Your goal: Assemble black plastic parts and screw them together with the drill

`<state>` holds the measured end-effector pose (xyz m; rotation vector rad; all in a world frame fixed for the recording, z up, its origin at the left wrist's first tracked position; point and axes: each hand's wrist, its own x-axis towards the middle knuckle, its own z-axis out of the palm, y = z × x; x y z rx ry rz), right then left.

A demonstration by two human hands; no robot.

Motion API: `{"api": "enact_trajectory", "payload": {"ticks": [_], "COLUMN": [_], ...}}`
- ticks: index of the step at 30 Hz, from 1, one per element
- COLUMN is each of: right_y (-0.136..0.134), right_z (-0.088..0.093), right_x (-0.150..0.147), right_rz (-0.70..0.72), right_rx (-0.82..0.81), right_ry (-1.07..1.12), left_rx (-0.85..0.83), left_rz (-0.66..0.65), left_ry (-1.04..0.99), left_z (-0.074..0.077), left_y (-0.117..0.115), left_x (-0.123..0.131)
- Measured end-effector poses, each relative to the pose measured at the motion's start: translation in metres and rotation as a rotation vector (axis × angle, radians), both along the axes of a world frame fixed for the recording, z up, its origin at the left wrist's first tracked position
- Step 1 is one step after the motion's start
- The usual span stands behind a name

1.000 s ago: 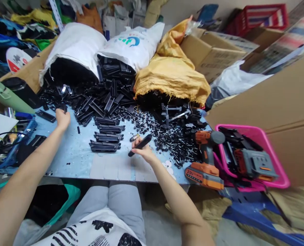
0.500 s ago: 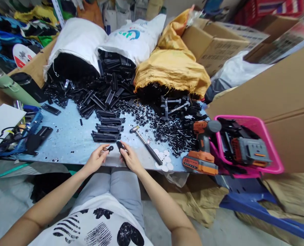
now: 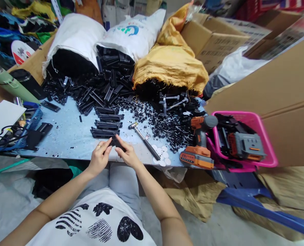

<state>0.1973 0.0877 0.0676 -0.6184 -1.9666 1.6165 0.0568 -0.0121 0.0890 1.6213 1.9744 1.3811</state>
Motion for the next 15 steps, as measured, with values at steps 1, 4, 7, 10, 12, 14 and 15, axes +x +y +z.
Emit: {"api": "enact_trajectory", "payload": {"ticks": [1, 4, 7, 10, 12, 14, 15], "right_y": [-0.004, -0.015, -0.024, -0.017, 0.007, 0.053, 0.083], "right_z": [-0.001, -0.004, -0.007, -0.011, -0.013, -0.011, -0.008], "right_x": [-0.002, -0.008, -0.014, -0.020, -0.024, -0.023, -0.021], "right_rz": [-0.006, -0.048, -0.116, 0.004, 0.128, 0.122, 0.037], "right_rx": [0.005, 0.042, 0.038, 0.042, 0.165, 0.361, 0.456], "right_ry": [0.021, 0.058, 0.060, -0.010, -0.132, -0.290, -0.368], "left_rx": [0.040, 0.159, 0.226, 0.131, 0.020, -0.075, -0.109], "left_rz": [0.015, 0.038, 0.063, 0.081, 0.168, 0.256, 0.269], "left_ry": [0.003, 0.002, -0.007, -0.088, -0.199, -0.213, -0.145], "left_z": [0.001, 0.005, 0.004, -0.011, -0.027, -0.040, -0.044], "left_y": [0.002, 0.007, 0.011, 0.011, 0.006, -0.002, -0.006], "left_x": [0.003, 0.006, 0.004, 0.004, 0.005, 0.004, 0.002]}}
